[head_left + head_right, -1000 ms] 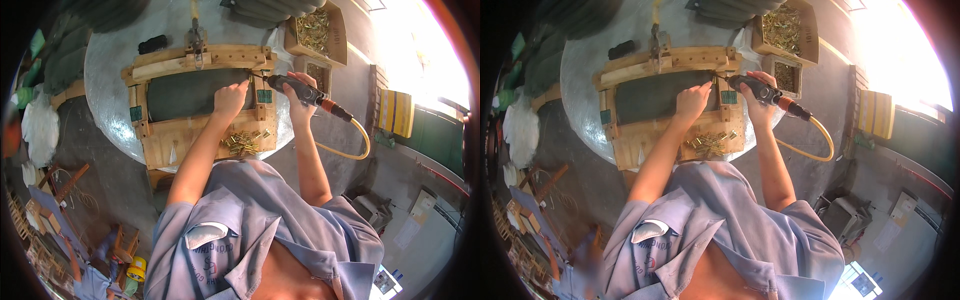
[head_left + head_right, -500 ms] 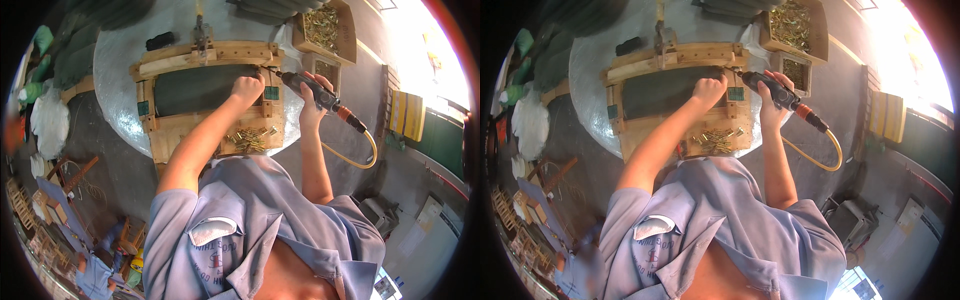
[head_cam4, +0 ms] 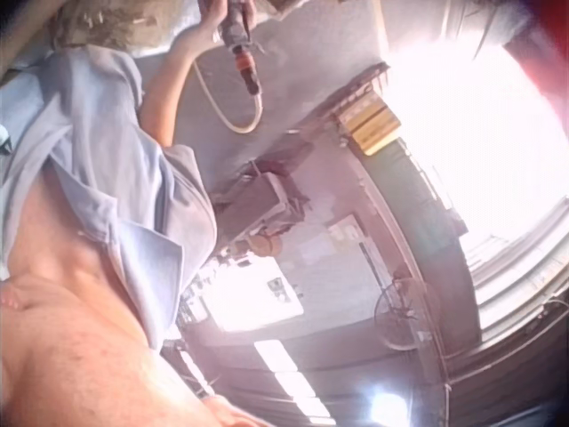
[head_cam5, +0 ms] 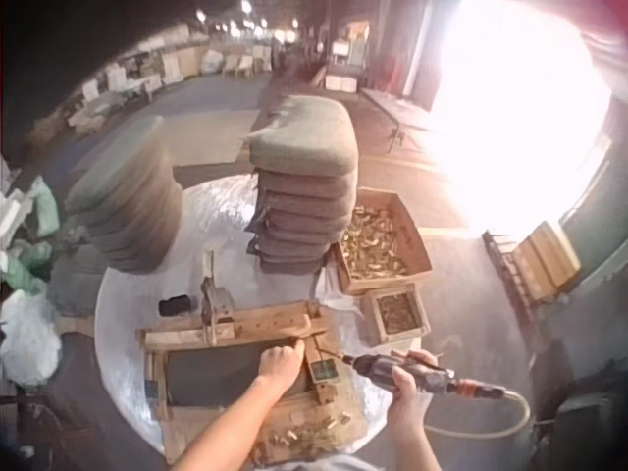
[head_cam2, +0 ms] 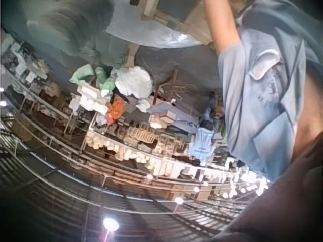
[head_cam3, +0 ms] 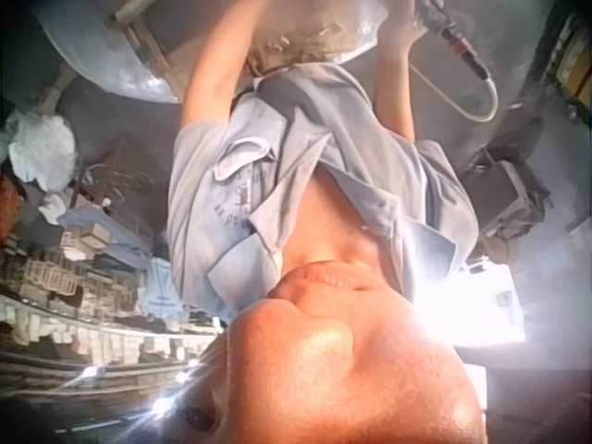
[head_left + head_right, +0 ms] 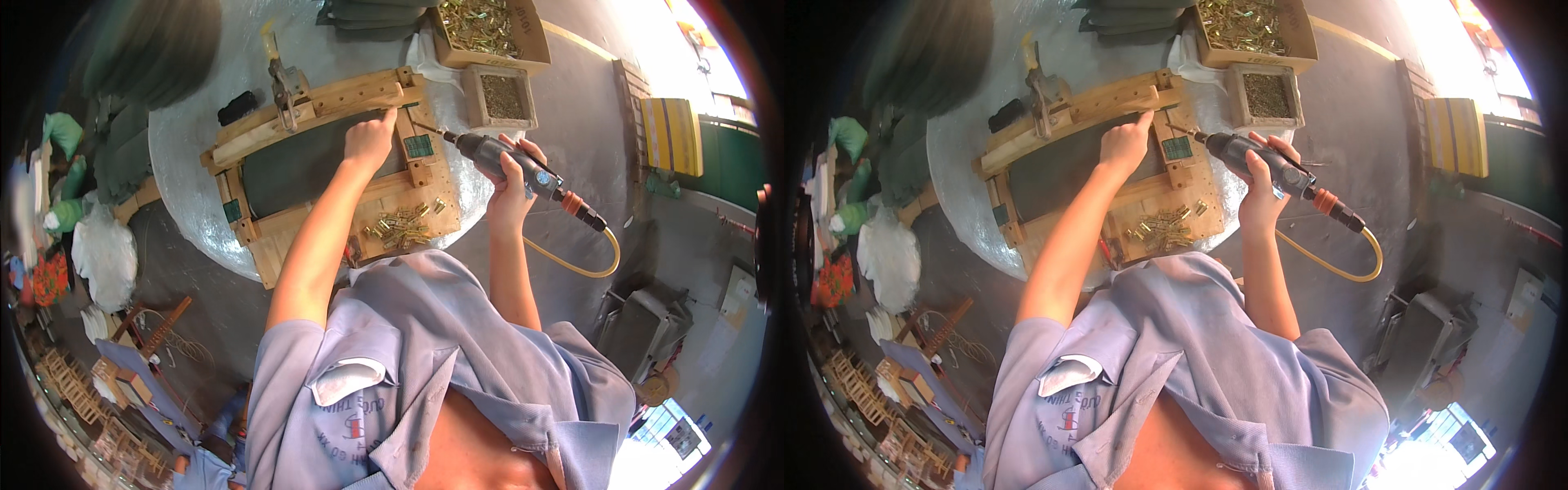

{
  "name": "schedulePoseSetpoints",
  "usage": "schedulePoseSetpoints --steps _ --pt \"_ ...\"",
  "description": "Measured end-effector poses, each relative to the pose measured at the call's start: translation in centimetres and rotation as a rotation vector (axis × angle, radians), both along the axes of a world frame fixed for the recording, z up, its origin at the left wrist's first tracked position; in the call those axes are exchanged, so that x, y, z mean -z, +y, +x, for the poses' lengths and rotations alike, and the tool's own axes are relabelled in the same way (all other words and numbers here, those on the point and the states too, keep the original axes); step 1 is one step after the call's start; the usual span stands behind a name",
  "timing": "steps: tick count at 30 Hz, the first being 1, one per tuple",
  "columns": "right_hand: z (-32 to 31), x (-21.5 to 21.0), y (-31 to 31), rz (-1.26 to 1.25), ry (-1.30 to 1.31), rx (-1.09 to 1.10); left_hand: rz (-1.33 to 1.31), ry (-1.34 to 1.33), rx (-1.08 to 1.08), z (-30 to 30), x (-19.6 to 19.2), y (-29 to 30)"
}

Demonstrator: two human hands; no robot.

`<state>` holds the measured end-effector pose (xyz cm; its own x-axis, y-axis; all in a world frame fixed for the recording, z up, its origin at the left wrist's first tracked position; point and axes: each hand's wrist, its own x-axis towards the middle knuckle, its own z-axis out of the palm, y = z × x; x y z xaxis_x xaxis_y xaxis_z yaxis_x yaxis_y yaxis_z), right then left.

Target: The person assembles a chair cushion onto a wooden frame using a pneumatic drill. They secure the cushion with screws, remove it, and repeat the process with another cushion.

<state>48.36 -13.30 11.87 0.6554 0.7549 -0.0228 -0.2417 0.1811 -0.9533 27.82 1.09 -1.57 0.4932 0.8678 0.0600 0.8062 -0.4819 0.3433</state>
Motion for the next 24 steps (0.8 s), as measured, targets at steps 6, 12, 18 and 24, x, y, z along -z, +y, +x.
schedulePoseSetpoints --steps 6,12,18,24 --pt "0.0 -1.9 -2.5 -0.01 0.052 -0.031 -0.582 -1.154 -0.631 -2.8 1.5 -2.3" --pt "0.2 -4.1 -4.4 0.059 0.111 -0.132 -1.285 -2.214 -0.638 -3.1 -6.7 -5.9" --pt "-0.4 -4.1 -4.5 0.069 -0.106 -0.266 -1.361 -2.227 -0.275 -3.8 -7.0 -7.3" --pt "-1.5 -4.3 -4.5 0.026 -0.107 -0.272 -1.353 -1.969 -0.333 -3.0 -8.4 -7.7"
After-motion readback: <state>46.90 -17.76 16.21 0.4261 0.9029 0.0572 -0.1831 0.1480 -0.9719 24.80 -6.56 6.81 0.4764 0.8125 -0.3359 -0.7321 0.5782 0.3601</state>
